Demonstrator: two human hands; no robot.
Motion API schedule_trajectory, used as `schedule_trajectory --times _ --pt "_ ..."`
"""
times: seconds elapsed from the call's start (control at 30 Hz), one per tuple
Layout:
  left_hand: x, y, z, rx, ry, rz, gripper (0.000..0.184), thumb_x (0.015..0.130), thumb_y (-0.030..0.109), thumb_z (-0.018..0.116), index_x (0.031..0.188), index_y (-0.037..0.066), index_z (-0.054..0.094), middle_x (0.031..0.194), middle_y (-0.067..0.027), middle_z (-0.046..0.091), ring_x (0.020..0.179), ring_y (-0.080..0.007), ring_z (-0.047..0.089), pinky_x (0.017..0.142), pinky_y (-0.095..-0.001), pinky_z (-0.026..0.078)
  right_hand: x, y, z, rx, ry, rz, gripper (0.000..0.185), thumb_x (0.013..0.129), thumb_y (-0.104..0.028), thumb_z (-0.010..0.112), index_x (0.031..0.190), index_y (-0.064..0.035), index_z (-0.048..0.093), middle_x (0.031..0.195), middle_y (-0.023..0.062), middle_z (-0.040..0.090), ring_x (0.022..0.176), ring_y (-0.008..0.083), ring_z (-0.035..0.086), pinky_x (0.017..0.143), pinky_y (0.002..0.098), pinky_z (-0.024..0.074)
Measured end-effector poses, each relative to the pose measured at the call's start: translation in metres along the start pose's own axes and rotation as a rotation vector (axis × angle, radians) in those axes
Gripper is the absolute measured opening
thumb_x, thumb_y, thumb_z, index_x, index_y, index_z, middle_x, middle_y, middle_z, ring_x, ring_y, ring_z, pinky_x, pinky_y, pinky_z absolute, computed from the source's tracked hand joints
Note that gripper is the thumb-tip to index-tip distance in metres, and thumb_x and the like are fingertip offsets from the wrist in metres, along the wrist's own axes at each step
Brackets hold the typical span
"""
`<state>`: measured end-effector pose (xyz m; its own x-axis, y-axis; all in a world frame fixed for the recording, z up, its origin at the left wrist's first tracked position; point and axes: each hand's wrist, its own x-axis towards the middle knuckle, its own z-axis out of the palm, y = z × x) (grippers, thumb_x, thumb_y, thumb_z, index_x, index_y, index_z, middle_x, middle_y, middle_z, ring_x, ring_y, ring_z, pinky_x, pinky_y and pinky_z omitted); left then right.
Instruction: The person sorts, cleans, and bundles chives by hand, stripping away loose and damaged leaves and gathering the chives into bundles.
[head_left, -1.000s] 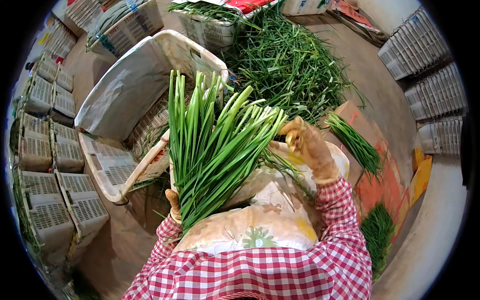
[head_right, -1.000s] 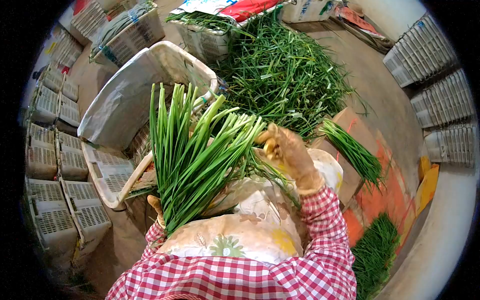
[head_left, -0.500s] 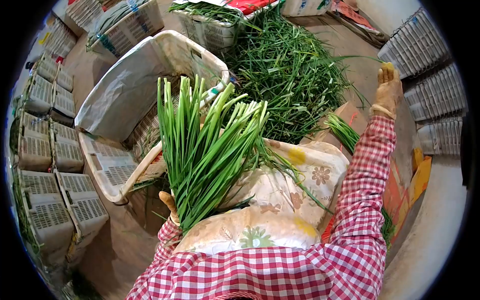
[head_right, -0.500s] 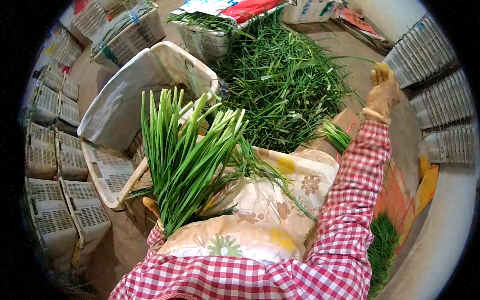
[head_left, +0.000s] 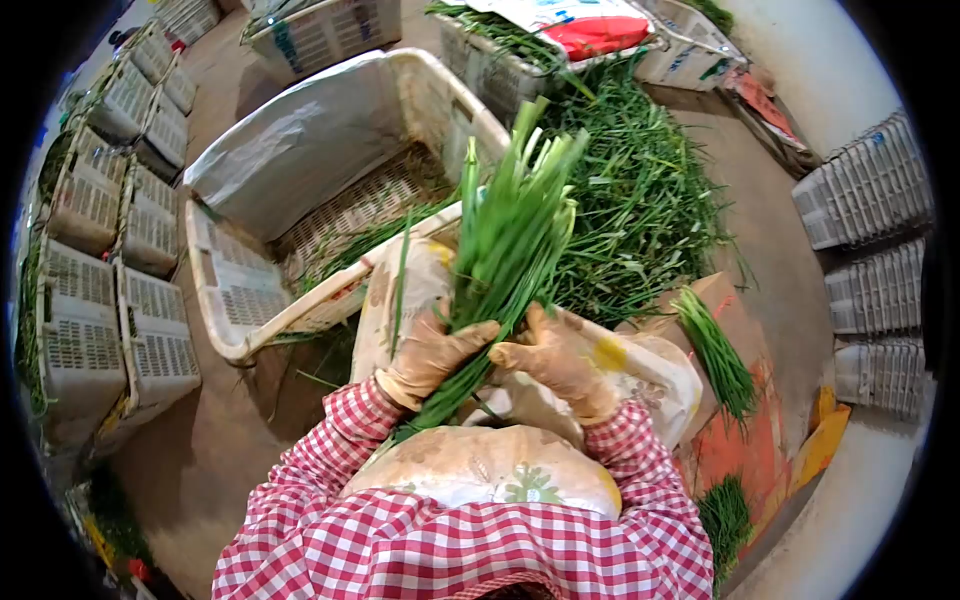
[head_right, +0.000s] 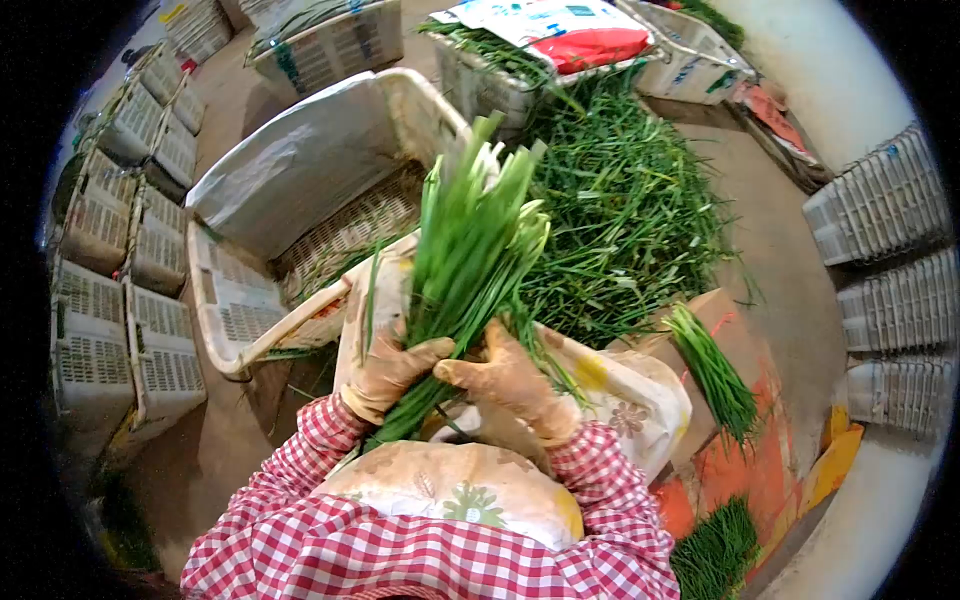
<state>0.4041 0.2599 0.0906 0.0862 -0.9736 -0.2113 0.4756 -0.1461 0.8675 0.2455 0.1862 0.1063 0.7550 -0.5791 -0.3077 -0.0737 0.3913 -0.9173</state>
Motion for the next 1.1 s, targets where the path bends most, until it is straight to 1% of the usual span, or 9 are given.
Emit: schedule_trajectory --times 0.1,0.33,0.5,0.57,0.6,0.7,0.8,0.9,1.1 --pt "0.021 -0.025 0.006 0.875 -0.018 0.259 0.064 0.085 0.014 0.059 0.139 0.0 0.027 0.111 -0.0203 0.059 0.099 -0.0297 0.06 0.083 -0.0332 0.049 0.016 0.009 -0.011 -0.137 0.108 -0.211 0.059 0.077 -0.023 0.074 0.124 -0.0025 0.044 0.111 0.0041 0.054 0.091 0.0125 0.053 0.077 0.025 0.0449" --pt "0.029 -0.022 0.071 1.616 -0.157 0.689 0.078 0.081 0.027 0.058 0.131 -0.018 0.019 0.13 -0.0439 0.024 0.118 -0.0517 0.036 0.096 -0.0408 0.039 0.022 -0.008 -0.056 0.323 0.29 -0.128 0.038 0.078 -0.012 0.068 0.112 0.0014 0.057 0.101 0.0081 0.064 0.087 0.0156 0.061 0.078 0.0259 0.0494" --pt "0.014 0.037 0.065 0.885 -1.11 0.286 0.084 0.085 0.032 0.061 0.146 0.014 0.006 0.146 -0.0305 -0.005 0.135 -0.0444 0.013 0.108 -0.0494 0.021 -0.007 -0.054 -0.119 0.199 0.302 0.044 0.031 0.077 -0.016 0.065 0.102 0.0016 0.064 0.092 0.0105 0.067 0.078 0.0167 0.065 0.069 0.0287 0.054" --pt "0.025 0.057 0.032 0.598 -1.244 0.4 0.054 0.087 0.027 0.06 0.137 0.02 0.041 0.147 -0.0212 0.021 0.134 -0.0348 0.026 0.107 -0.0423 0.027 -0.027 -0.052 -0.156 0.148 0.328 -0.005 0.031 0.08 -0.011 0.067 0.107 0.0017 0.059 0.092 0.0098 0.067 0.079 0.0165 0.064 0.068 0.0262 0.0542" --pt "0.029 0.065 0.011 0.544 -1.125 0.283 0.034 0.087 0.023 0.06 0.118 0.011 0.061 0.131 -0.0159 0.049 0.121 -0.0299 0.047 0.1 -0.0408 0.038 -0.039 -0.05 -0.17 0.013 0.248 -0.028 0.027 0.085 -0.01 0.061 0.108 0.0028 0.059 0.094 0.0108 0.066 0.083 0.0176 0.064 0.07 0.0261 0.0541" --pt "0.043 0.037 -0.021 0.325 -0.547 -0.014 0.031 0.091 0.028 0.054 0.099 0.0 0.067 0.103 -0.013 0.066 0.091 -0.0247 0.065 0.08 -0.0331 0.051 -0.07 -0.071 -0.158 -0.184 0.177 -0.02 0.033 0.083 -0.007 0.063 0.115 -0.0001 0.056 0.101 0.0099 0.065 0.089 0.0167 0.062 0.078 0.0281 0.0522" --pt "0.081 -0.009 -0.012 0.356 -0.578 -0.049 0.048 0.093 0.04 0.047 0.124 0.003 0.048 0.123 -0.0128 0.052 0.109 -0.0228 0.054 0.089 -0.0339 0.046 -0.082 -0.065 -0.109 0.039 0.332 0.007 0.055 0.067 -0.007 0.078 0.117 -0.0011 0.054 0.105 0.007 0.063 0.092 0.0156 0.061 0.081 0.0283 0.0505" --pt "0.079 -0.027 0.033 -0.433 -0.791 -0.269 0.077 0.086 0.055 0.05 0.142 0.008 0.023 0.139 -0.0114 0.039 0.128 -0.0271 0.038 0.1 -0.0432 0.039 -0.082 -0.041 -0.077 0.084 0.35 0.051 0.061 0.066 -0.011 0.08 0.12 -0.0014 0.052 0.107 0.0066 0.061 0.094 0.0158 0.06 0.083 0.028 0.0493" --pt "0.086 -0.002 0.02 -0.348 -0.382 -0.078 0.076 0.079 0.059 0.059 0.135 0.011 0.038 0.126 -0.0089 0.051 0.113 -0.0211 0.051 0.09 -0.039 0.045 -0.073 0.009 -0.067 0.112 0.396 -0.062 0.057 0.071 -0.009 0.077 0.12 0.0011 0.05 0.11 0.007 0.06 0.093 0.0151 0.061 0.082 0.0284 0.0511"
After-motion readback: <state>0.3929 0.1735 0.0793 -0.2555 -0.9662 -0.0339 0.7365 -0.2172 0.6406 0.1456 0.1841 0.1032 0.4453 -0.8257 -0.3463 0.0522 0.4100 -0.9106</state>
